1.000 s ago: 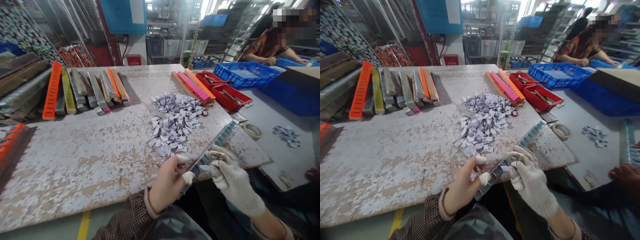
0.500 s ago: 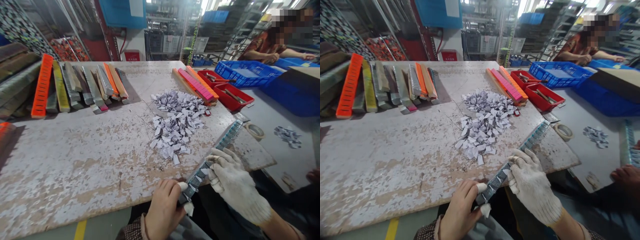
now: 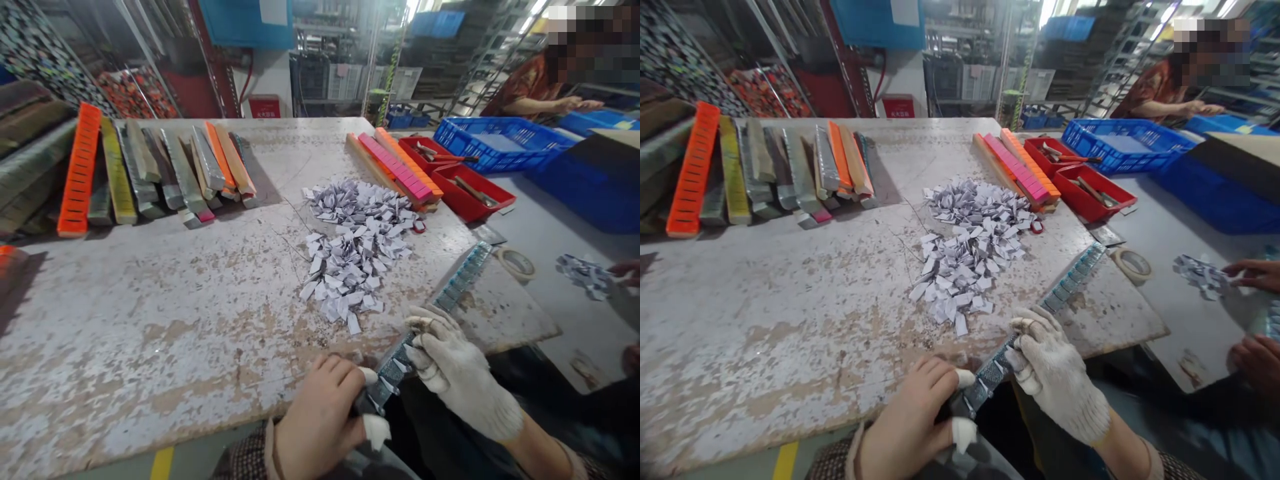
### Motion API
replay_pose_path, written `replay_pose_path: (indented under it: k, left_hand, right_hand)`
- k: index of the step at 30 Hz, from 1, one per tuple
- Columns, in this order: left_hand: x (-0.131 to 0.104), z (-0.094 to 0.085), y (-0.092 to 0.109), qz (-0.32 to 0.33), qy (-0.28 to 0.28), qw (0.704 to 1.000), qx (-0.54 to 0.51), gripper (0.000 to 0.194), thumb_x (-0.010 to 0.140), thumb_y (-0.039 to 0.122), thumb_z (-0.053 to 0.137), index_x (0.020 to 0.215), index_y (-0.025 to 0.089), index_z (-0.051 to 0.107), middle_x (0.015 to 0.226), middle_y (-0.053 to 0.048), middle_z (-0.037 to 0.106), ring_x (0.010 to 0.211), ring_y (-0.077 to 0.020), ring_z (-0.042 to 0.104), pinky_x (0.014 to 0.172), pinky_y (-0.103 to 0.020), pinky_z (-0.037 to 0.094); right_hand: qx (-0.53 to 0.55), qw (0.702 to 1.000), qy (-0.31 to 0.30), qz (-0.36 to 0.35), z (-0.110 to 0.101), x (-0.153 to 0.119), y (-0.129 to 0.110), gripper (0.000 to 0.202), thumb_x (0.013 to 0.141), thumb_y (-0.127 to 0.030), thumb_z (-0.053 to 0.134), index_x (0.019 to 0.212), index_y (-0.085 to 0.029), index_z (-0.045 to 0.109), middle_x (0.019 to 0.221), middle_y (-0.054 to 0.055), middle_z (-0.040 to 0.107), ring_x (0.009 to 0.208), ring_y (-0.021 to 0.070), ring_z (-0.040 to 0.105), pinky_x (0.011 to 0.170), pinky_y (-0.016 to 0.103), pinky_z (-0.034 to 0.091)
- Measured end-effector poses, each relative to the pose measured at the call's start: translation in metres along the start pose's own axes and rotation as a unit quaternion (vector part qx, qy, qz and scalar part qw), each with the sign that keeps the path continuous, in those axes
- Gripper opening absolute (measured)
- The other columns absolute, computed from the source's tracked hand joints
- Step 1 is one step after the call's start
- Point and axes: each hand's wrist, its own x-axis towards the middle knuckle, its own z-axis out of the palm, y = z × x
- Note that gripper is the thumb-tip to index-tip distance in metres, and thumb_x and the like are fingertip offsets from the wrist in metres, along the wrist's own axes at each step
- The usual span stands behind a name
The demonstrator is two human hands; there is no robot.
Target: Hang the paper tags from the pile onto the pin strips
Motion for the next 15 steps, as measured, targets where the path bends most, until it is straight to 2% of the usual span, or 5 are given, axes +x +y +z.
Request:
replay_pose_path:
  k: [3, 5, 8, 11, 15]
  left_hand:
    - [0.028, -0.026, 0.006, 0.010, -0.043, 0.998, 0.049, 0.037, 0.092, 0.034, 0.073, 0.122, 0.017, 0.059, 0.117, -0.010, 0.070, 0.106, -0.0303, 0.062, 0.092, -0.045, 0.049]
    - [0.052, -0.039, 0.012, 0.043, -0.079, 0.993, 0.081, 0.046, 0.092, 0.034, 0.072, 0.131, 0.015, 0.057, 0.124, -0.012, 0.069, 0.110, -0.0318, 0.062, 0.093, -0.045, 0.049]
    - [0.077, -0.050, 0.017, 0.071, -0.145, 0.983, 0.088, 0.050, 0.089, 0.046, 0.075, 0.123, 0.013, 0.061, 0.117, -0.014, 0.070, 0.103, -0.0325, 0.066, 0.088, -0.044, 0.051]
    - [0.080, -0.049, 0.016, 0.003, -0.153, 0.985, 0.079, 0.050, 0.083, 0.044, 0.079, 0.117, 0.012, 0.061, 0.113, -0.015, 0.069, 0.101, -0.0336, 0.066, 0.088, -0.044, 0.053]
    - [0.061, -0.026, 0.020, -0.095, -0.136, 0.983, 0.078, 0.046, 0.084, 0.021, 0.071, 0.126, 0.014, 0.055, 0.118, -0.014, 0.066, 0.109, -0.0325, 0.063, 0.096, -0.045, 0.052]
  right_hand:
    - [0.035, 0.998, 0.028, 0.047, -0.012, -0.008, 0.008, 0.007, 0.099, -0.021, 0.052, 0.092, -0.023, 0.055, 0.127, 0.013, 0.062, 0.129, 0.0291, 0.058, 0.100, 0.047, 0.057]
    - [0.032, 0.995, 0.064, 0.071, -0.019, -0.012, 0.013, 0.007, 0.100, -0.020, 0.050, 0.099, -0.023, 0.057, 0.128, 0.013, 0.062, 0.125, 0.0271, 0.061, 0.094, 0.042, 0.059]
    - [0.007, 0.993, 0.094, 0.068, -0.018, -0.013, 0.017, 0.006, 0.099, -0.021, 0.054, 0.104, -0.021, 0.058, 0.129, 0.014, 0.063, 0.127, 0.0285, 0.060, 0.098, 0.044, 0.057]
    - [-0.044, 0.995, 0.084, 0.040, -0.006, -0.008, 0.024, 0.015, 0.096, -0.023, 0.059, 0.110, -0.018, 0.059, 0.134, 0.017, 0.062, 0.135, 0.0342, 0.053, 0.110, 0.054, 0.049]
    - [-0.086, 0.995, 0.048, 0.028, 0.006, -0.002, 0.039, 0.028, 0.089, -0.015, 0.058, 0.117, -0.015, 0.061, 0.134, 0.015, 0.064, 0.132, 0.0350, 0.054, 0.115, 0.058, 0.042]
